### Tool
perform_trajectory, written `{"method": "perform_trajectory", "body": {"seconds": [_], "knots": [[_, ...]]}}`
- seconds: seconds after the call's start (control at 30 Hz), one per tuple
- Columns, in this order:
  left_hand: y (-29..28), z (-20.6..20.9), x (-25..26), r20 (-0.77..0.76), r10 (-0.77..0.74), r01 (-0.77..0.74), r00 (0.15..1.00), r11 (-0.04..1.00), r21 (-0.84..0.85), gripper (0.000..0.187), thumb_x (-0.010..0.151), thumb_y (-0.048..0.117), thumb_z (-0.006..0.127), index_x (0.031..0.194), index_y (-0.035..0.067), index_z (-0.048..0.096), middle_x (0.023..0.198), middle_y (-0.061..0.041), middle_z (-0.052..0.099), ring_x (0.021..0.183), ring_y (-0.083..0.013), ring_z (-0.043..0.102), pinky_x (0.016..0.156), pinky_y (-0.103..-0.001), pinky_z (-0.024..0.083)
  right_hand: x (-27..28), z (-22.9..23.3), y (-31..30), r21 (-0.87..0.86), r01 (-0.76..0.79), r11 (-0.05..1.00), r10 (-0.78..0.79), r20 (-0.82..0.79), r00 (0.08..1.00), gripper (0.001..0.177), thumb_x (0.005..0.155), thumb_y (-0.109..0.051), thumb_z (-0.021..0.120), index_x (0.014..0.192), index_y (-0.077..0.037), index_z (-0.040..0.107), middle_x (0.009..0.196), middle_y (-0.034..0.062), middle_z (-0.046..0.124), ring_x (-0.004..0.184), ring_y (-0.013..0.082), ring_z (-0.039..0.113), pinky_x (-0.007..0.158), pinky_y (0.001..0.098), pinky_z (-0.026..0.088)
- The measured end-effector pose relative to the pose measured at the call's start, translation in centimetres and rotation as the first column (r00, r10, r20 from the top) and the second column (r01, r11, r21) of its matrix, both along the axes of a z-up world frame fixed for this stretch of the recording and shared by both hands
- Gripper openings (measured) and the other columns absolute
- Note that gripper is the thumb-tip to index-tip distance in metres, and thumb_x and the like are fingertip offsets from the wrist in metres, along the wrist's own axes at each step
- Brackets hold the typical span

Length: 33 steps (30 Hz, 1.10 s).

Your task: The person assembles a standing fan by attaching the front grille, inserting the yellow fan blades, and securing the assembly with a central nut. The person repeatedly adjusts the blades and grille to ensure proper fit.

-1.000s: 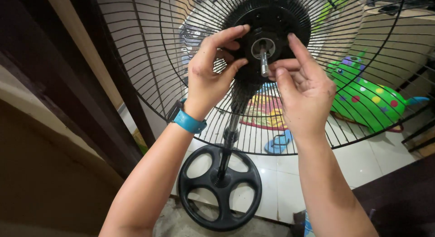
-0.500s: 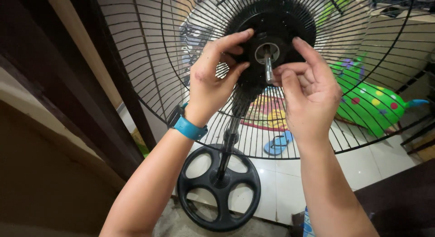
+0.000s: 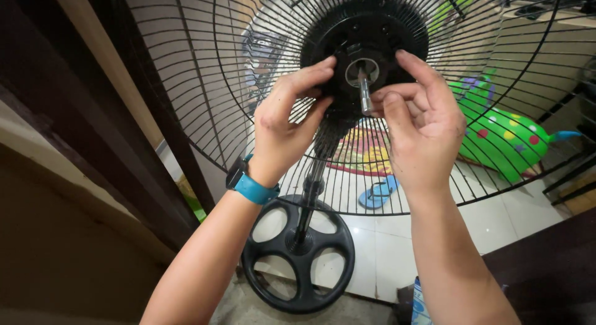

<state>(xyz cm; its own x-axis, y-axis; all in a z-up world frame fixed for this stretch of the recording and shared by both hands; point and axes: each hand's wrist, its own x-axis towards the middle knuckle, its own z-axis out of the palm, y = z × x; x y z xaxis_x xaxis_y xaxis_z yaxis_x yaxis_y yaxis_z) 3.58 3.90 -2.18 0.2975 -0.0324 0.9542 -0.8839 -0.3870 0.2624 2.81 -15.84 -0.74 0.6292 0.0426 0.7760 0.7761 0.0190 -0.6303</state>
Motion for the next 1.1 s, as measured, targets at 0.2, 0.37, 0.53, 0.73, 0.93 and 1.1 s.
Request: {"method": "perform_trajectory", "body": {"seconds": [0.2, 0.37, 0.53, 0.73, 0.93, 1.1], "knots": [[-0.2, 0.6, -0.5, 0.006, 0.047, -0.047, 0.999, 0.999, -0.010, 0.036, 0.094, -0.012, 0.073, 0.125, 0.005, 0.065, 0.134, -0.008, 0.070, 0.119, -0.0207, 0.070, 0.100, -0.028, 0.060, -0.4, 0.7, 0.2, -0.003, 0.017, 1.000, -0.017, -0.032, 0.999, 0.039, 0.111, 0.009, 0.055, 0.149, 0.007, 0.051, 0.106, 0.0124, 0.071, 0.095, 0.0139, 0.071, 0.093, 0.0280, 0.062], [-0.8, 0.9, -0.4, -0.029, 0.053, -0.055, 0.998, 0.996, -0.074, 0.029, 0.094, -0.011, 0.074, 0.119, 0.004, 0.069, 0.128, -0.008, 0.073, 0.117, -0.0219, 0.072, 0.101, -0.029, 0.061, -0.5, 1.2, 0.0, -0.014, 0.012, 1.000, -0.012, -0.050, 0.999, 0.038, 0.109, 0.010, 0.054, 0.146, 0.007, 0.052, 0.104, 0.0129, 0.072, 0.093, 0.0144, 0.072, 0.091, 0.0281, 0.062], [-0.9, 0.8, -0.1, -0.012, 0.080, -0.081, 0.997, 0.993, -0.091, 0.027, 0.094, -0.009, 0.075, 0.115, 0.006, 0.070, 0.125, -0.007, 0.074, 0.114, -0.0216, 0.072, 0.099, -0.029, 0.059, -0.2, 1.6, -0.3, -0.024, -0.003, 1.000, 0.002, -0.047, 0.999, 0.035, 0.110, 0.009, 0.054, 0.145, 0.008, 0.054, 0.106, 0.0133, 0.072, 0.096, 0.0155, 0.073, 0.095, 0.0295, 0.063], [-0.9, 1.0, -0.3, 0.001, 0.088, -0.087, 0.996, 0.991, -0.097, 0.024, 0.094, -0.009, 0.075, 0.112, 0.007, 0.071, 0.125, -0.007, 0.074, 0.110, -0.0210, 0.072, 0.095, -0.028, 0.058, -0.3, 1.3, -0.2, -0.052, 0.040, 0.998, -0.042, -0.020, 0.999, 0.035, 0.112, 0.011, 0.054, 0.146, 0.007, 0.054, 0.108, 0.0140, 0.072, 0.098, 0.0153, 0.073, 0.096, 0.0299, 0.063], [-2.8, 3.5, -2.2, -0.401, -0.049, -0.137, 0.915, 0.896, -0.422, 0.012, 0.099, 0.015, 0.065, 0.104, 0.004, 0.064, 0.089, -0.010, 0.071, 0.074, -0.0216, 0.072, 0.070, -0.029, 0.058, 0.0, 2.6, -0.7, -0.097, 0.194, 0.976, -0.216, -0.339, 0.916, 0.043, 0.115, -0.029, 0.048, 0.103, 0.009, 0.065, 0.088, 0.0159, 0.072, 0.075, 0.0202, 0.072, 0.068, 0.0299, 0.062], [-3.8, 8.0, -2.8, -0.697, 0.186, -0.366, 0.693, 0.923, -0.118, 0.044, 0.093, 0.042, 0.070, 0.080, 0.000, 0.068, 0.063, -0.013, 0.068, 0.058, -0.0271, 0.071, 0.056, -0.036, 0.054, -0.3, 5.5, -1.6, 0.165, -0.088, 0.982, 0.176, -0.657, 0.733, 0.050, 0.106, -0.045, 0.054, 0.103, 0.002, 0.068, 0.095, 0.0152, 0.073, 0.084, 0.0260, 0.073, 0.073, 0.0394, 0.062]]}}
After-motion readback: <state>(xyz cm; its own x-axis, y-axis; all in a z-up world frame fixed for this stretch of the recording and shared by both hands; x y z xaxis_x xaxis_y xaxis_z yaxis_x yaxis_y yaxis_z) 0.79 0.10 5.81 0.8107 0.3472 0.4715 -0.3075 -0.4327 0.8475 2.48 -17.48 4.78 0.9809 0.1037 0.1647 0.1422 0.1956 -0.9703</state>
